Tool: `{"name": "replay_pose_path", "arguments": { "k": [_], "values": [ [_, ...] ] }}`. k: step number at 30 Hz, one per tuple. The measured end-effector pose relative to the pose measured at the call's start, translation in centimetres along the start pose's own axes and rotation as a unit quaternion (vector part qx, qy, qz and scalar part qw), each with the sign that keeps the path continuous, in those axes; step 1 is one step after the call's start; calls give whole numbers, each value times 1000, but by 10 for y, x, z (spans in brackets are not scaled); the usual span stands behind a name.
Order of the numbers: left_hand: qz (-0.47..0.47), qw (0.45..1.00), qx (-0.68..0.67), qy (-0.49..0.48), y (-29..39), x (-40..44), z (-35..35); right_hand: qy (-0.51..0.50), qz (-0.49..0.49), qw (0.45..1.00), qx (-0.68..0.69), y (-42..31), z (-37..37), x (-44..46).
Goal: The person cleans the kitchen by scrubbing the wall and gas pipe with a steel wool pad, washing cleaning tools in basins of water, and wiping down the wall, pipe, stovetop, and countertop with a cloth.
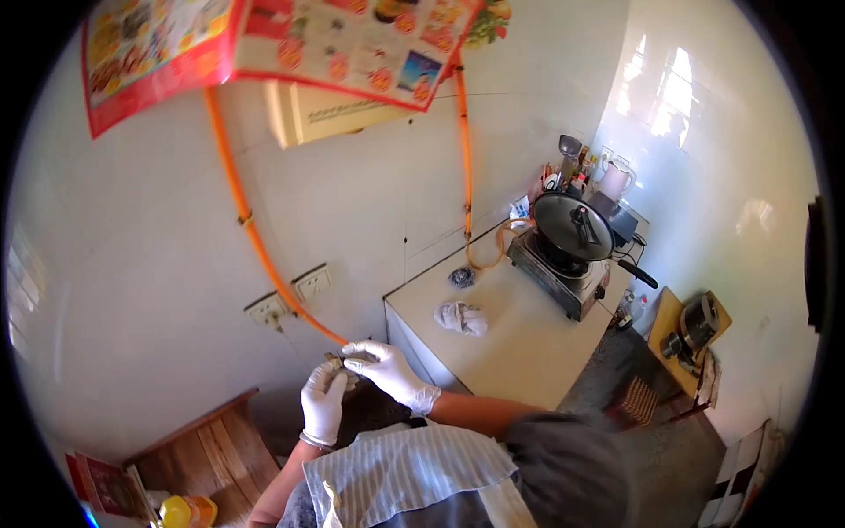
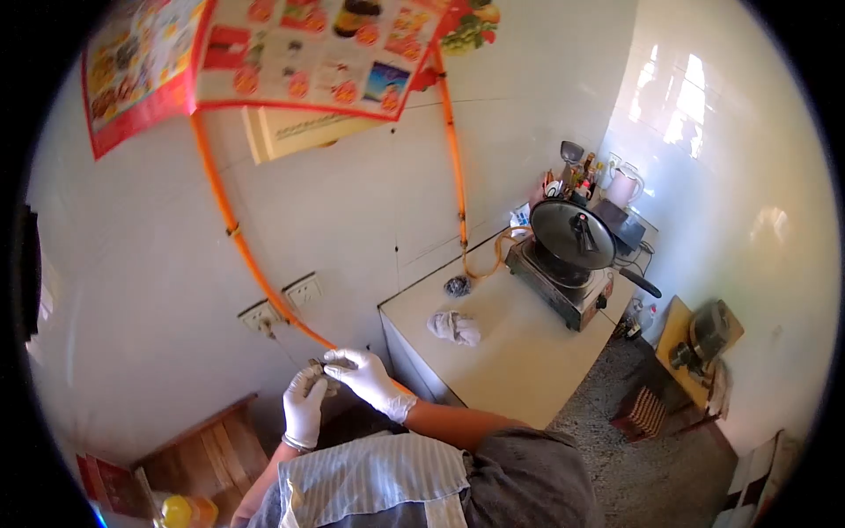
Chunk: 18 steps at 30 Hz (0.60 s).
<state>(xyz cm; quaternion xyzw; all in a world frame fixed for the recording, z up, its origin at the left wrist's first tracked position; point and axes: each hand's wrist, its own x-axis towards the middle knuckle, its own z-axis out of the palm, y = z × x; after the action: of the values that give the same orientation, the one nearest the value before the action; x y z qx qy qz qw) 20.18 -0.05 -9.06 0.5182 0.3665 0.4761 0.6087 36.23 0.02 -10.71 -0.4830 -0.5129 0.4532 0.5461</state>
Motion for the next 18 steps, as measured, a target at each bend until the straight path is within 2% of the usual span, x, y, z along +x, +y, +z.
{"name": "replay_pose_path", "arguments": {
  "k": [4,7,10,12,14,15,16,18],
  "values": [
    [40,996,45,-73,-2,29,29,-9,47,991,128,-15,-37,5],
    [63,992,65,-91,-5,59,50,28,7,977,212,-17,-56,13],
    [63,983,123,-121,5,75,73,65,-12,977,205,-24,-86,22],
    [41,981,83,-168,7,85,88,60,-29,979,193,-9,-102,35],
    [46,981,92,-163,13,91,98,77,23,920,383,8,-115,45],
    [40,985,76,-148,17,92,102,96,46,914,392,-13,-126,43],
    [33,989,60,-134,19,95,106,89,48,913,395,-4,-138,53],
    [24,989,77,-122,22,101,105,153,1,885,440,24,-161,73]
  ]
}}
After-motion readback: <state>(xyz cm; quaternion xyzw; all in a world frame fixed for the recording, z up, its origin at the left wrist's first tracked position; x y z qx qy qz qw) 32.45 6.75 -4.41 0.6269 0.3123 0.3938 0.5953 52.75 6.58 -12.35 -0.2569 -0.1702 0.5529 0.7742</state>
